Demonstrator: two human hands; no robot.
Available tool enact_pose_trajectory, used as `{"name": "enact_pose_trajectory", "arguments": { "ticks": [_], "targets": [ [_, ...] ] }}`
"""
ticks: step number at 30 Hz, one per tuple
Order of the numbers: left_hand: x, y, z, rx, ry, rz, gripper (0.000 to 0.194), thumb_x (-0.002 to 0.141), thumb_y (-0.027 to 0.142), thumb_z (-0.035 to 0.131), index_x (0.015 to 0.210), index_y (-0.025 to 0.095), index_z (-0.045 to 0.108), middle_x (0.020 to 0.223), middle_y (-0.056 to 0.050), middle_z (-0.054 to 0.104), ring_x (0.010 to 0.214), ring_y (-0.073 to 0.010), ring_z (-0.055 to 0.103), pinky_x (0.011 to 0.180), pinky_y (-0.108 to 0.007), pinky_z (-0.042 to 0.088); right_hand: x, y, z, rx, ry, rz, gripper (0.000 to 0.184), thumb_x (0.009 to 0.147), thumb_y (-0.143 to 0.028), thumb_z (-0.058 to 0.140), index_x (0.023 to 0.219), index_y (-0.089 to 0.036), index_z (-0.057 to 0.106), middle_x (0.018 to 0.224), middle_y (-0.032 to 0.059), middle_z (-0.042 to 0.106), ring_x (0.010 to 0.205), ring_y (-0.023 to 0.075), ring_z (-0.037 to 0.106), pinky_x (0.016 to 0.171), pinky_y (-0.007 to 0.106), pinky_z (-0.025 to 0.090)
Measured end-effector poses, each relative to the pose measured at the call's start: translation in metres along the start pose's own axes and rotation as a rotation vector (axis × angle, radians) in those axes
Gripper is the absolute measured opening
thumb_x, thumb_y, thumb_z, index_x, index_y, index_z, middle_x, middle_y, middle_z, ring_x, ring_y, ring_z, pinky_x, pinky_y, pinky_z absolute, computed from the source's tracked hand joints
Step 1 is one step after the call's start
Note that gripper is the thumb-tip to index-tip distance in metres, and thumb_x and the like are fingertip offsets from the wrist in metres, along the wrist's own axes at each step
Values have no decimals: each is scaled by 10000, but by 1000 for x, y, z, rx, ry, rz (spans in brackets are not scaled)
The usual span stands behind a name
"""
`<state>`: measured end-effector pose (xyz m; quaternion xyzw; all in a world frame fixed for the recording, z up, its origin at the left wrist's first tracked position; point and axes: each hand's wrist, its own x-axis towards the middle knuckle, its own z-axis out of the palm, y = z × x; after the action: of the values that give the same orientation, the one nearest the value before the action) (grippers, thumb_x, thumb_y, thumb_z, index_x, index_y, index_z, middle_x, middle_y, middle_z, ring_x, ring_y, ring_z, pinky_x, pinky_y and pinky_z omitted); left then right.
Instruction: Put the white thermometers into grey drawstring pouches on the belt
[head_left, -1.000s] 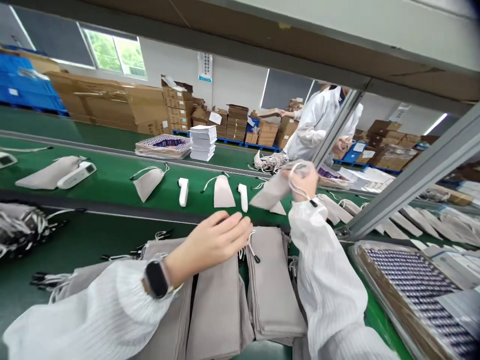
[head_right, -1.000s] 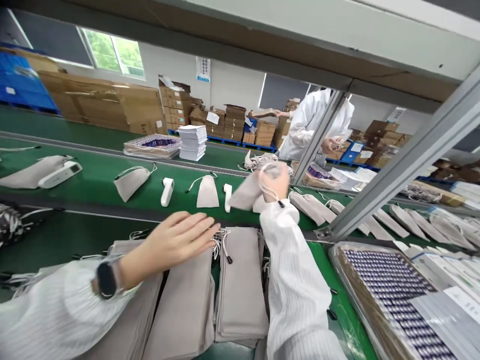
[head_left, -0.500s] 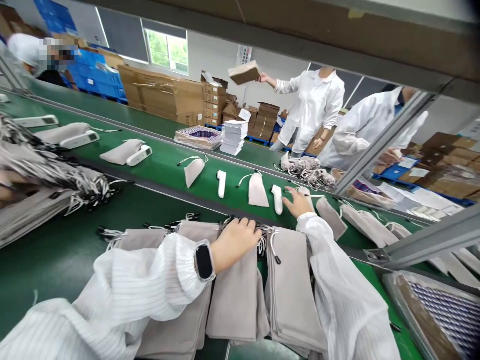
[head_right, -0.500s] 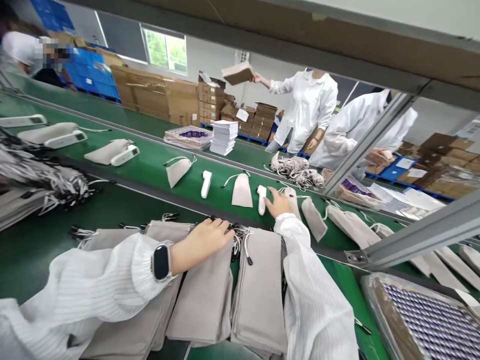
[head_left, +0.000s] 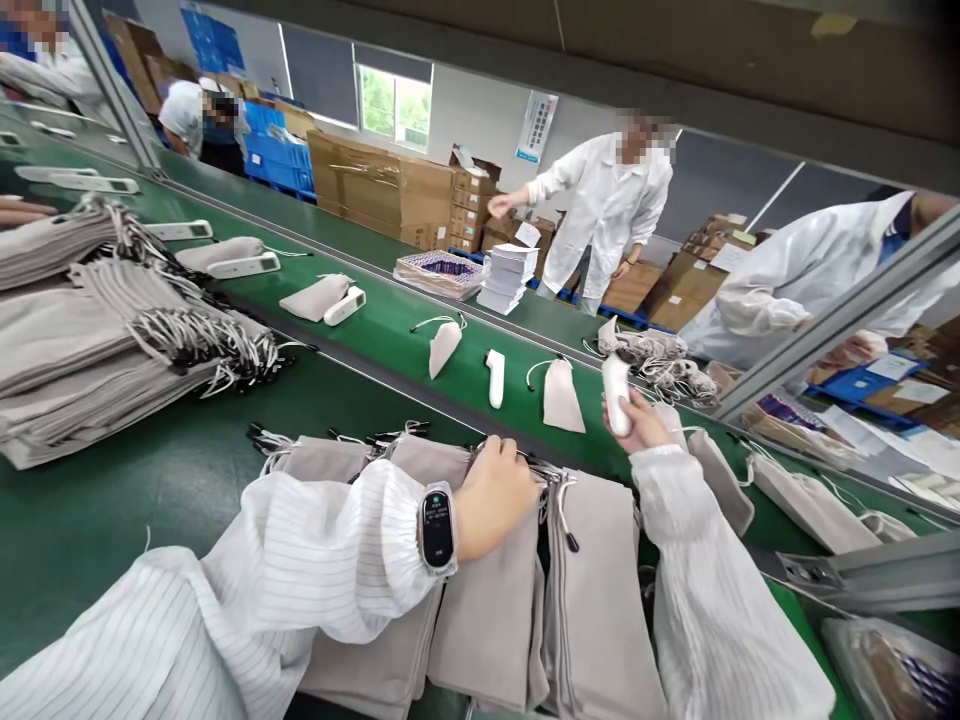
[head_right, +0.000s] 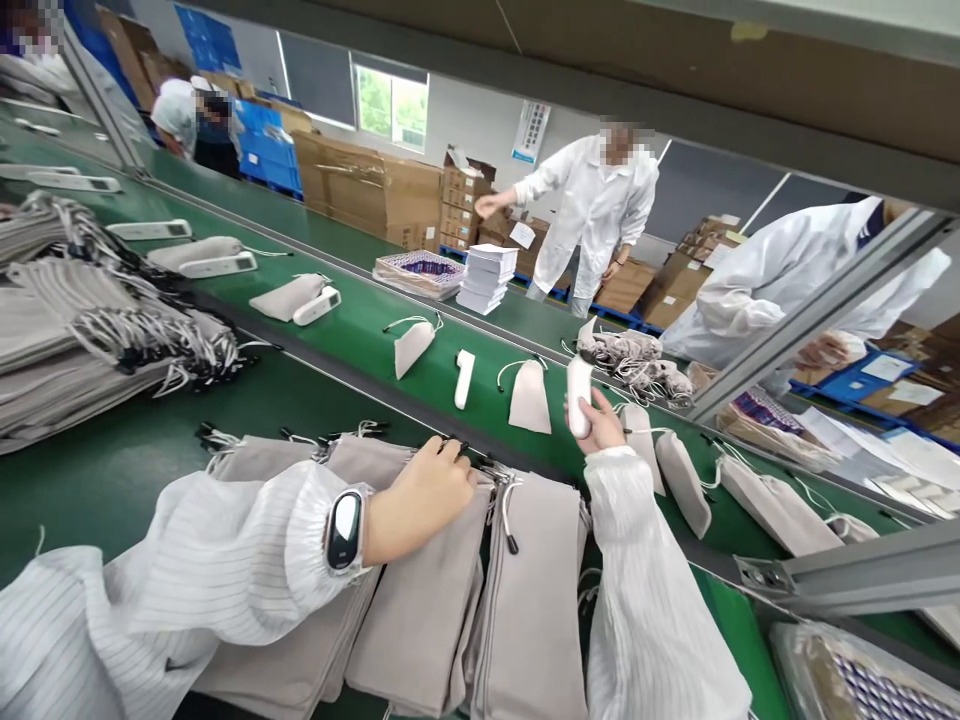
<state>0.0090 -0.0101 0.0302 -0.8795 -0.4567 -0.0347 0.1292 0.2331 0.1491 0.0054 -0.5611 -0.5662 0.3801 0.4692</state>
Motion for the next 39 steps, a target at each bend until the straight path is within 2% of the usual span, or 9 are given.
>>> {"name": "enact_pose_trajectory", "arguments": {
  "ticks": [3,9,17,24,27,30,34,36,39],
  "targets": [
    [-1,0,-3,-3,49,21,74,710,40,512,697,92,562,666,-97,580,708,-235,514,587,-335,315,-14,-38,3,458,-93,-82,618,565,-222,641,1099,-294,338,908,20,586,786,158,599,673,338,488],
    [-3,-2,-10,-49,157,110,76,708,39,496,725,107,525,648,-71,573,743,-241,516,613,-349,363,-65,-94,35,535,-211,-222,751,627,-277,636,1201,-413,171,810,-33,563,591,126,576,525,323,507],
    [2,-6,-25,-212,169,7,146,869,258,374,873,124,433,750,-41,517,636,-188,552,485,-282,429,-80,-92,70,661,-303,-137,398,713,-423,549,1027,-329,325,752,-44,545,607,115,562,561,311,495],
    [10,-23,-35,-350,331,-249,228,881,352,309,907,176,452,903,-38,399,661,-127,515,527,-233,424,-91,-81,73,395,-753,117,547,707,-693,260,790,-204,490,570,-15,480,432,91,454,363,202,346],
    [15,-34,-37,-438,390,-297,225,880,330,320,832,178,480,885,-27,400,682,-119,505,608,-239,420,-97,-79,77,171,-699,104,563,726,-676,248,659,-179,502,418,-47,343,309,54,257,301,186,163],
    [16,-46,-40,-435,385,-369,241,859,362,352,831,162,484,868,-41,434,666,-142,505,564,-240,387,-88,-76,73,19,-514,-79,597,743,-659,222,561,-168,509,385,-36,332,332,63,267,345,209,208],
    [7,-47,-56,-637,-17,-254,397,850,433,308,683,143,522,607,-12,481,510,-138,478,463,-217,317,-54,-61,39,-174,180,-427,503,738,-596,333,610,-169,566,468,-9,479,453,93,435,531,229,364],
    [0,-39,-65,-784,-161,-96,439,871,400,259,606,162,516,495,21,449,444,-109,437,442,-202,292,-41,-54,20,-224,359,-437,474,730,-575,365,585,-165,554,445,-13,472,459,97,448,548,227,370],
    [-7,-25,-70,-695,81,-48,377,887,329,260,643,167,497,525,34,476,456,-95,426,451,-205,273,-43,-55,15,-108,-128,-317,505,710,-595,366,821,-151,579,548,-8,553,411,71,410,438,197,331]
  ]
}}
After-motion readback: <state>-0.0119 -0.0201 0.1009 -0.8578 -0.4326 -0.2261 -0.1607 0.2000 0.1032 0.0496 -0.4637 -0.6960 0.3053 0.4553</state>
